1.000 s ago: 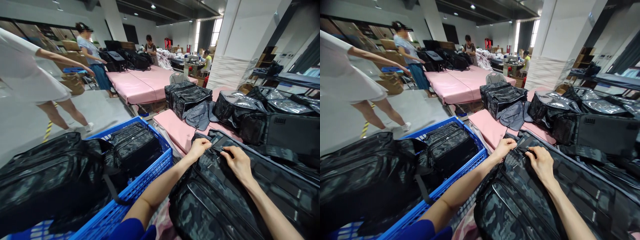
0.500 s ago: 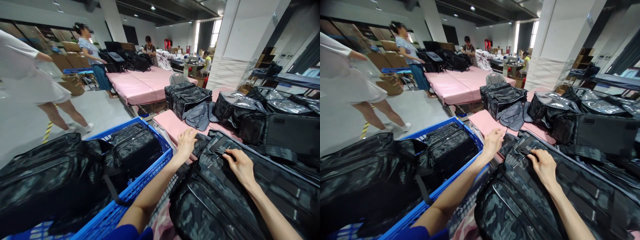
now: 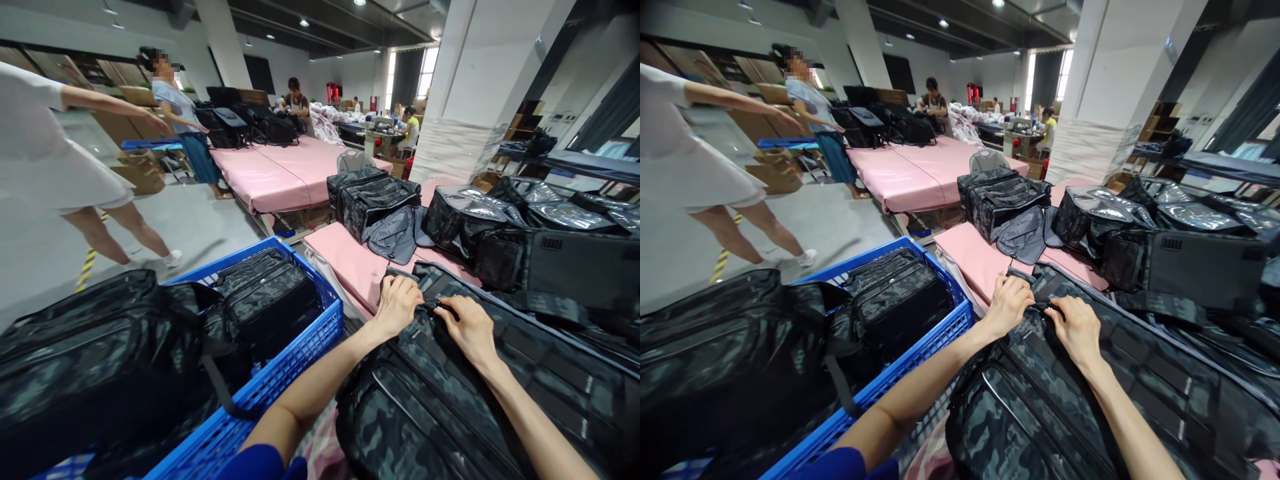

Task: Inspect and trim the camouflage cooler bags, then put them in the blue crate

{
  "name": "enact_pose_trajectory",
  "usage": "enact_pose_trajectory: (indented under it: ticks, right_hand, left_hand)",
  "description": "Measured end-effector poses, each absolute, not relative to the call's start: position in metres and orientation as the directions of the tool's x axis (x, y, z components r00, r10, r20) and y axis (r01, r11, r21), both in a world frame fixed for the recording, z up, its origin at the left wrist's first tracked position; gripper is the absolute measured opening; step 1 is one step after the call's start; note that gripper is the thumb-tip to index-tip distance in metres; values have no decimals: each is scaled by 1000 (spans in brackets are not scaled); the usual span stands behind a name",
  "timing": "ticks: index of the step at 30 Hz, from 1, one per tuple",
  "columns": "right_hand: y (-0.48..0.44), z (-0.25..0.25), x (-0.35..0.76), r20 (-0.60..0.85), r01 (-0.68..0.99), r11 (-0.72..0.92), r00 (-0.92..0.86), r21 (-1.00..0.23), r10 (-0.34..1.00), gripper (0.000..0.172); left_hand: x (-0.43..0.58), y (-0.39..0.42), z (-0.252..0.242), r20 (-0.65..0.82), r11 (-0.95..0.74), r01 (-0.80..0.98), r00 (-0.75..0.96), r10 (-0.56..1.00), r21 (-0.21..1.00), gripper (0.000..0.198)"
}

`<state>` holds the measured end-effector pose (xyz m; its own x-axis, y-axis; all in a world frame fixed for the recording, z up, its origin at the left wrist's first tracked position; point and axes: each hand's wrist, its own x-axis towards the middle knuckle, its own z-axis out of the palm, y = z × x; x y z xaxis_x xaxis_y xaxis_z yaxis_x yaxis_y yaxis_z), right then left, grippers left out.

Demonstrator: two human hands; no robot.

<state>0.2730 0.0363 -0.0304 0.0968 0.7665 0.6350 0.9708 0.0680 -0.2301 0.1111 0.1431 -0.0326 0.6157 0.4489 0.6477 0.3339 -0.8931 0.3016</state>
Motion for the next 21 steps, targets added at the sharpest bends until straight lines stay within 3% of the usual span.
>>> enact_pose_trajectory:
  ticks: [5,7,10,12,16,18,21]
  right_hand:
    - [38,-29,270,581,944,36,172,-328,796,40]
    - [34,-29,274,556,917,8,235,-398,798,41]
    - [27,-29,284,519,858,-52,357,-511,777,41]
    - [25,-29,287,497,826,-78,408,-558,766,42]
    - [34,-29,273,476,821,-77,402,-566,783,43]
    - [41,-29,260,478,834,-69,379,-547,793,34]
    - [51,-30,244,481,855,-59,345,-515,806,29]
  left_hand:
    - [117,142,-29,603,-885,320,649,464,337,14]
    - [108,151,-26,550,-848,273,663,508,454,18]
    - [81,172,-22,341,-691,123,800,494,713,37]
    - [67,181,-21,224,-596,163,824,521,786,42]
    - [73,173,-30,234,-521,326,625,745,789,21]
    - [89,164,-37,197,-435,250,628,753,865,29]
    - [109,158,-46,34,-146,133,613,790,980,23]
